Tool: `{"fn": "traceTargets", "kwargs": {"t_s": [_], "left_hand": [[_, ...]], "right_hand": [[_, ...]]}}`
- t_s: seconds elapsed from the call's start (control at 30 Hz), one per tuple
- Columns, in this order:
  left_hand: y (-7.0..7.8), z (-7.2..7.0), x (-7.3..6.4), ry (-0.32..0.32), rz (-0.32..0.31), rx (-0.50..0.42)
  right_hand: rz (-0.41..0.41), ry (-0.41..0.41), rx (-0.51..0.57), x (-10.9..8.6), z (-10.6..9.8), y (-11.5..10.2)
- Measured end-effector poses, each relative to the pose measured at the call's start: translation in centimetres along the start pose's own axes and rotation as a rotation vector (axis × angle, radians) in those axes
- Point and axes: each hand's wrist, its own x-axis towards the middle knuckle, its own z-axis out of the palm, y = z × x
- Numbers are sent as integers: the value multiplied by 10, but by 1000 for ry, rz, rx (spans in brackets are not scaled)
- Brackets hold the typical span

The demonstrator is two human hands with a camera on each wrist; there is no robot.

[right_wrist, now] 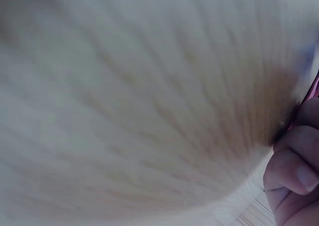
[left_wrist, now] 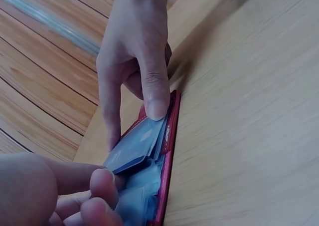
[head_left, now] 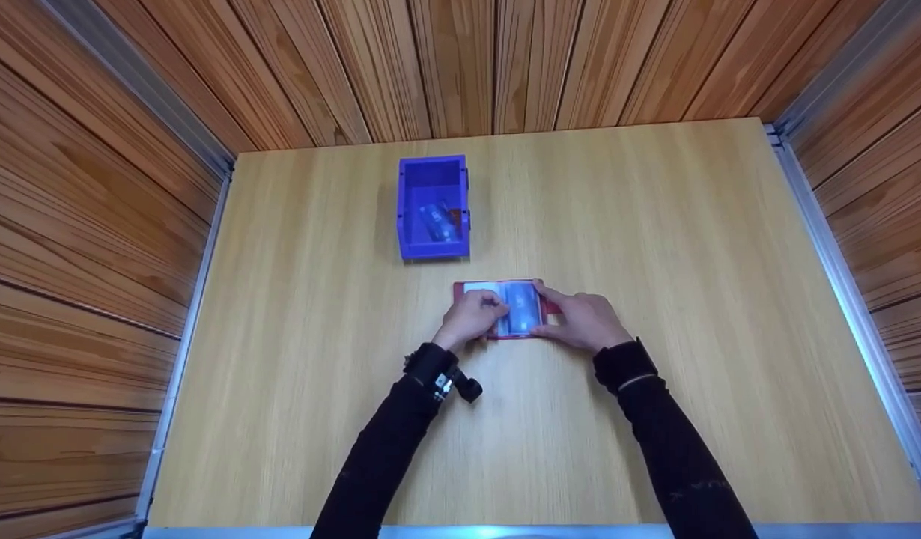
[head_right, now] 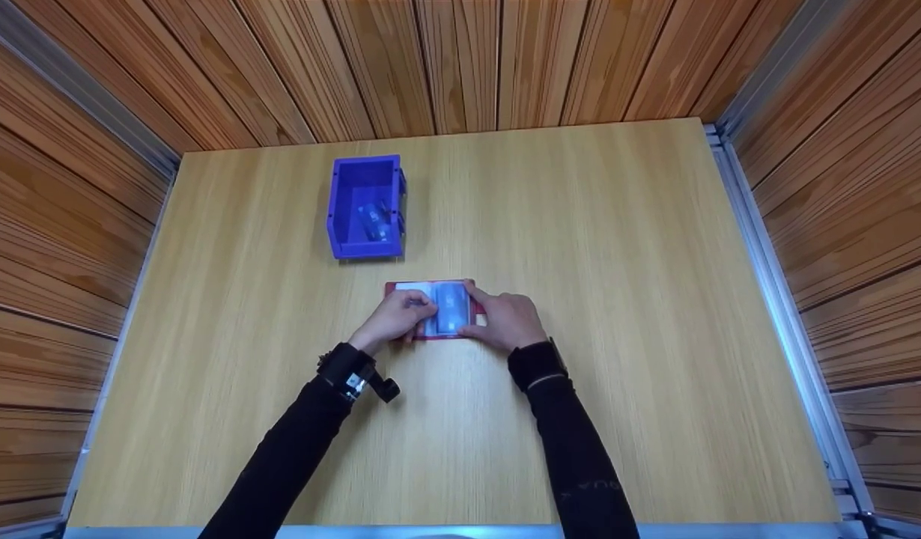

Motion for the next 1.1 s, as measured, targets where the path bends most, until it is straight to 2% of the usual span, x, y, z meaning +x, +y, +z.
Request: {"fn": "traceTargets", "kwargs": {"t_s": [0.23, 0.37, 0.53, 0.83, 1.1], "left_hand": [[3, 3, 3, 18, -9, 75], [3, 3, 3, 6, 1, 51], [1, 4, 3, -25, 17, -26], [-1, 5, 1, 94, 90, 52], [-7, -1, 2, 134, 129, 26]], "right_hand": [[-7, -12, 1, 0, -1, 1], [-1, -4, -1, 0, -2, 1], [-13, 13, -2, 0, 0, 2], [-19, 27, -4, 0, 2, 2], [-19, 26, -19, 0, 2, 2]]}}
